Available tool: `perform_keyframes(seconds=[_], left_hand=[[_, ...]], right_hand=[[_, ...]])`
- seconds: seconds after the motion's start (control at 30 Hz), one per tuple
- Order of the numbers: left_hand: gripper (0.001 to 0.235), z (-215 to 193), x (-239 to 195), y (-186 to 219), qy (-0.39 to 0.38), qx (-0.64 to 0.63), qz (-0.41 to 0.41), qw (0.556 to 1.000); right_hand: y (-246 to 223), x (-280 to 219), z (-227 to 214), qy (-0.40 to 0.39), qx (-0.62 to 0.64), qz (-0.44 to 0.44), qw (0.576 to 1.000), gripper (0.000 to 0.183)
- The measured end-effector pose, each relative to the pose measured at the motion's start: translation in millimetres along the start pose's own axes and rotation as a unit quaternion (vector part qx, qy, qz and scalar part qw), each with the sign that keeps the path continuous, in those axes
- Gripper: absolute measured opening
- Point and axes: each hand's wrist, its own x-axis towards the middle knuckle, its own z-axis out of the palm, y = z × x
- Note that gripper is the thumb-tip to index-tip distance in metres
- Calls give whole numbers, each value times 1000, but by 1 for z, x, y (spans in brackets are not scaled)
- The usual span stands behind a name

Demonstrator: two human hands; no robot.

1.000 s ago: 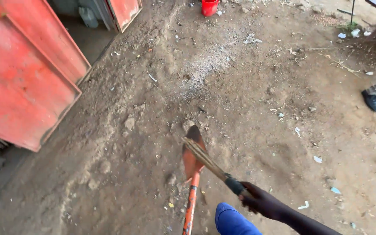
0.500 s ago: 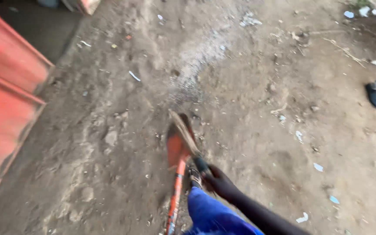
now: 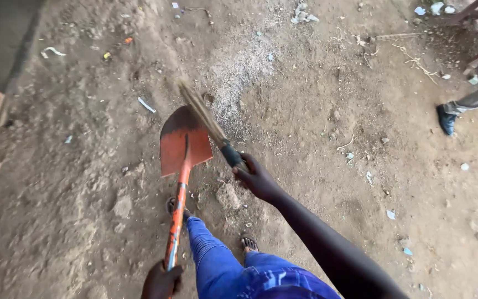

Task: The person is cleaning a dirt floor by sweeping debris into piles with a hand broom and then using a shovel to transfer the debris into a red bucket.

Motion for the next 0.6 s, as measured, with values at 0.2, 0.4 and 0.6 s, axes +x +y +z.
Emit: perform_keyframes(seconds=[0.2,0.4,0.6], left_hand=[[60,-41,137,159,60,229,34,971],[33,-47,235,245,51,224,8,973],[40,11,369,270,65,170,14,983]], right_hand=[[129,71,-39,107,127,184,969,45],[119,131,-22,143,139,293,935,38],[307,260,-87,78,51,327,940,41]])
